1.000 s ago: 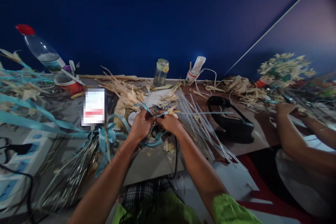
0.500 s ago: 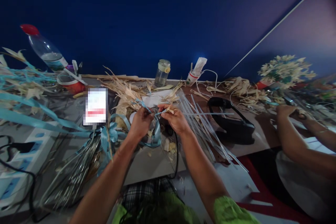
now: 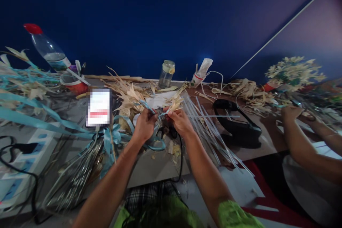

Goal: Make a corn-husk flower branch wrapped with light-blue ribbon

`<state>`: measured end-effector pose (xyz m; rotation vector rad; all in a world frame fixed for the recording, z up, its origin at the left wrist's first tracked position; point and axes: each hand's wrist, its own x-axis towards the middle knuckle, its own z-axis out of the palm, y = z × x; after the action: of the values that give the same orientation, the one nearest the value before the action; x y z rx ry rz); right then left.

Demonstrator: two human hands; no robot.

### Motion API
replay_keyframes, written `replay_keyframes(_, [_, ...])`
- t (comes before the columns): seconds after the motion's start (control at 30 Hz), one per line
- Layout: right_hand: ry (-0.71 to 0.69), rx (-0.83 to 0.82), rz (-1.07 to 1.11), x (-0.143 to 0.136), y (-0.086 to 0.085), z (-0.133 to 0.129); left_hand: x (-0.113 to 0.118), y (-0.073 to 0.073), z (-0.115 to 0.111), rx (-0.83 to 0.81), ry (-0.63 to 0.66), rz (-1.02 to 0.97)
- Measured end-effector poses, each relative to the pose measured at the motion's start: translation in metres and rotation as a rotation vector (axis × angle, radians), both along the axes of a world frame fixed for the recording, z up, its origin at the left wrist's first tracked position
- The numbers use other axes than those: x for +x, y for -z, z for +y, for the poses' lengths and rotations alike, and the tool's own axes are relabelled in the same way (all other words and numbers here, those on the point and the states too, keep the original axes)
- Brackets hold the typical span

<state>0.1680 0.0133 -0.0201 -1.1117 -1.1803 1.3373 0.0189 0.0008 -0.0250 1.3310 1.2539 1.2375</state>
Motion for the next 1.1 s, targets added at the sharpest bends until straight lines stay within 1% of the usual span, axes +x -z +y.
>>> replay_keyframes(0.07, [0.002,0.022,-0.013,0.001,0.001,0.0,0.0,-0.001,-0.001,0.008,-0.022,0.012])
replay_keyframes(0.17, [0.101,0.026,-0.061,-0.001,0.001,0.001,0.001,-0.006,-0.003,0.047,-0.049,0.089])
replay_keyframes(0.27, [0.143,0.004,0.0,-0.003,-0.001,0.002,0.001,-0.007,-0.003,0.012,-0.016,0.047])
replay_keyframes(0.37, [0.094,-0.014,0.106,-0.001,-0.003,0.002,0.0,-0.002,0.0,-0.055,0.03,-0.036])
replay_keyframes(0.5, [0.027,-0.023,0.146,0.005,-0.003,0.001,0.0,0.001,0.002,-0.086,0.068,-0.078])
replay_keyframes(0.63, [0.041,0.022,0.205,0.002,-0.002,0.0,0.004,-0.001,0.001,-0.127,0.071,-0.154])
replay_keyframes(0.73, [0.038,0.05,0.305,-0.003,-0.004,-0.001,0.007,-0.003,0.0,-0.173,0.058,-0.217])
replay_keyframes(0.83, [-0.03,-0.018,0.447,-0.004,-0.008,-0.002,0.008,-0.005,-0.002,-0.197,0.067,-0.25])
replay_keyframes(0.97, [-0.162,-0.158,0.588,0.0,-0.009,-0.002,0.009,-0.006,-0.005,-0.202,0.141,-0.279])
replay_keyframes(1.03, [-0.213,-0.19,0.621,0.001,-0.007,-0.001,0.009,-0.004,-0.005,-0.172,0.167,-0.261])
replay_keyframes(1.1, [-0.219,-0.204,0.639,0.001,-0.005,0.0,0.009,-0.002,-0.003,-0.108,0.15,-0.201])
